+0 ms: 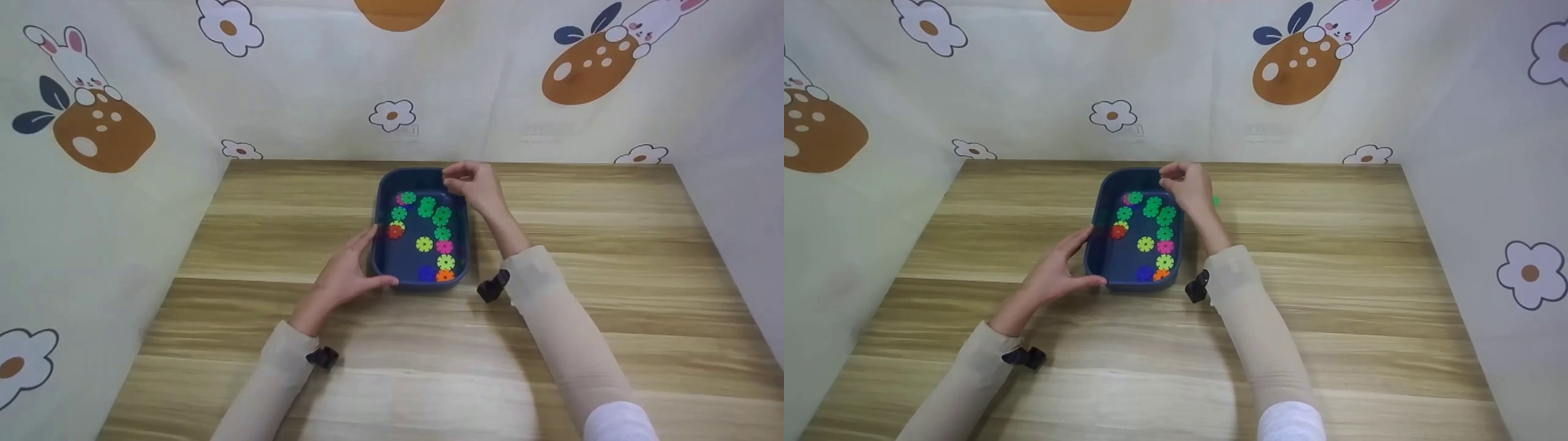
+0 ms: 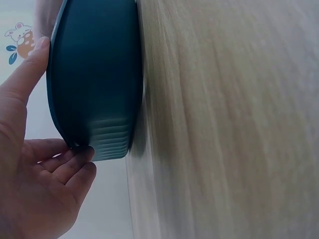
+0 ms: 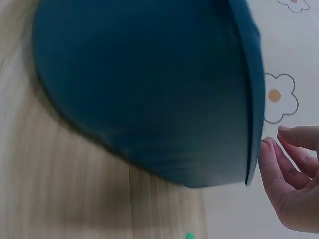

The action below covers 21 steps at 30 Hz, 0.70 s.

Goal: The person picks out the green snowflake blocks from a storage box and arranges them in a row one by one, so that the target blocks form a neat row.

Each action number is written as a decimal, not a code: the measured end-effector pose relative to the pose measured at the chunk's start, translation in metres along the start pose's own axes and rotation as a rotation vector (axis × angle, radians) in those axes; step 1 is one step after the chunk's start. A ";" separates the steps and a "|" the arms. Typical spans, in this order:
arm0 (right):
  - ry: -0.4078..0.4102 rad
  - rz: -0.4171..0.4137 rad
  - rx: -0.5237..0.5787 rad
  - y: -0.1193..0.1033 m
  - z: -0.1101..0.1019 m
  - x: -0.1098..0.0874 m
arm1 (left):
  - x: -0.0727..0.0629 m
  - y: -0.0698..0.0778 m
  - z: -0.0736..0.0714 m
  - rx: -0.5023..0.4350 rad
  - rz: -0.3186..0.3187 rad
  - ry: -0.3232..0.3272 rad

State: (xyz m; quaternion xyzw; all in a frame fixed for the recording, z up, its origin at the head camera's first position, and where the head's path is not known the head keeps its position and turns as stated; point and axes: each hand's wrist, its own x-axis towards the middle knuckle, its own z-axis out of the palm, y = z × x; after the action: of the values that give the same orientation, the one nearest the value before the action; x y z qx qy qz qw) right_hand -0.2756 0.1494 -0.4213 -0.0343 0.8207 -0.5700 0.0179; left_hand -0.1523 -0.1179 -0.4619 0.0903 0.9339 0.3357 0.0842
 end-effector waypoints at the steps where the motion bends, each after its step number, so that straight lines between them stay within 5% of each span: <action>1: -0.006 -0.006 -0.006 -0.001 0.004 0.000 | 0.000 0.000 0.000 0.000 0.000 0.000; 15: -0.087 -0.032 -0.097 -0.003 0.045 -0.003 | 0.000 -0.001 -0.001 -0.032 0.023 0.001; 21: -0.158 0.034 -0.148 0.005 0.056 -0.004 | 0.000 -0.001 0.000 -0.031 0.018 -0.001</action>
State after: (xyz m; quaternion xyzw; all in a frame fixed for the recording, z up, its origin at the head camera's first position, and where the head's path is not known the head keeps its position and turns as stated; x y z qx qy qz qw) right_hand -0.2680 0.0990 -0.4454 -0.0663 0.8572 -0.5028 0.0898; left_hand -0.1528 -0.1185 -0.4623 0.0975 0.9277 0.3506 0.0833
